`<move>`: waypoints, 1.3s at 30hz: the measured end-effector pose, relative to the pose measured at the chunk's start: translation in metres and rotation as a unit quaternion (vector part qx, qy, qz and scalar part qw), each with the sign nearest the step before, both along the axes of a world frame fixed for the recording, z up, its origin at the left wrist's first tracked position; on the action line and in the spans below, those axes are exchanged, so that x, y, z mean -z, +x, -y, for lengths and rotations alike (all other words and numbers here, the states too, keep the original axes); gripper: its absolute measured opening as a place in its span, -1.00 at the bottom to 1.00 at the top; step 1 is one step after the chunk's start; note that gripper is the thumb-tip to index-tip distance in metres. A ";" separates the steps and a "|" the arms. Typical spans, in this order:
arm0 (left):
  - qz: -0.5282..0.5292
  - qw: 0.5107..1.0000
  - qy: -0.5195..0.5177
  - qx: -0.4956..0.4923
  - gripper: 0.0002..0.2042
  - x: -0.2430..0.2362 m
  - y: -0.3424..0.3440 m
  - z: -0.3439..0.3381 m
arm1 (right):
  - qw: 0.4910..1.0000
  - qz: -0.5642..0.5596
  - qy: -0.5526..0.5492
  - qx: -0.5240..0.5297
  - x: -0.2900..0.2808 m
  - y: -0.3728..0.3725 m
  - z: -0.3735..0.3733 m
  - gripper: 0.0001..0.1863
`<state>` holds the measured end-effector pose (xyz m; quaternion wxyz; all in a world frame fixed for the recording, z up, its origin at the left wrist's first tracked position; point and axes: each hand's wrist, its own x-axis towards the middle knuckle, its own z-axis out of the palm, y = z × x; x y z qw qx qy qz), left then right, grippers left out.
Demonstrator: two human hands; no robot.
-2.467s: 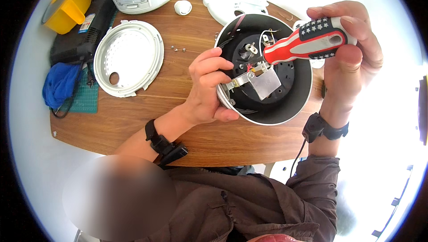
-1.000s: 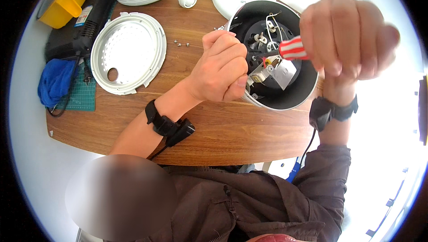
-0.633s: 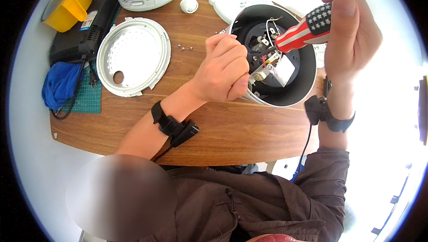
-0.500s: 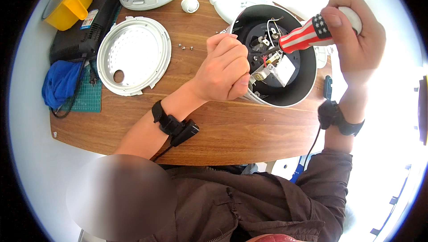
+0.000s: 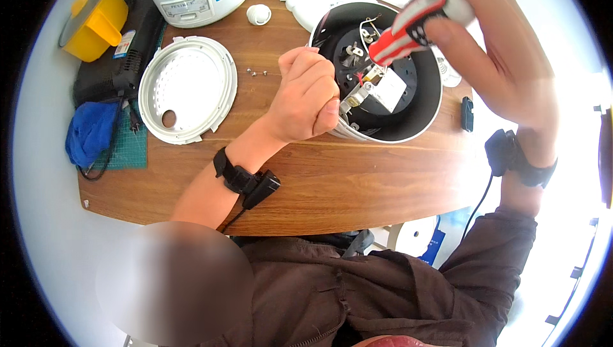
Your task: The person uses a screwdriver to tighten screws on the internal components of a disassembled rice cooker. They repeatedly adjust wires and secure a metal bracket inside the cooker's base.
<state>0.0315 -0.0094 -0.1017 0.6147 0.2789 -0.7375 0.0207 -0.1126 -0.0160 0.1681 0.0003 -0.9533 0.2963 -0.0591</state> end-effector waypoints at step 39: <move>0.001 1.000 0.000 0.012 -0.81 -0.001 -0.002 0.000 | 0.973 -0.191 0.056 -0.114 -0.025 -0.004 0.020 -0.75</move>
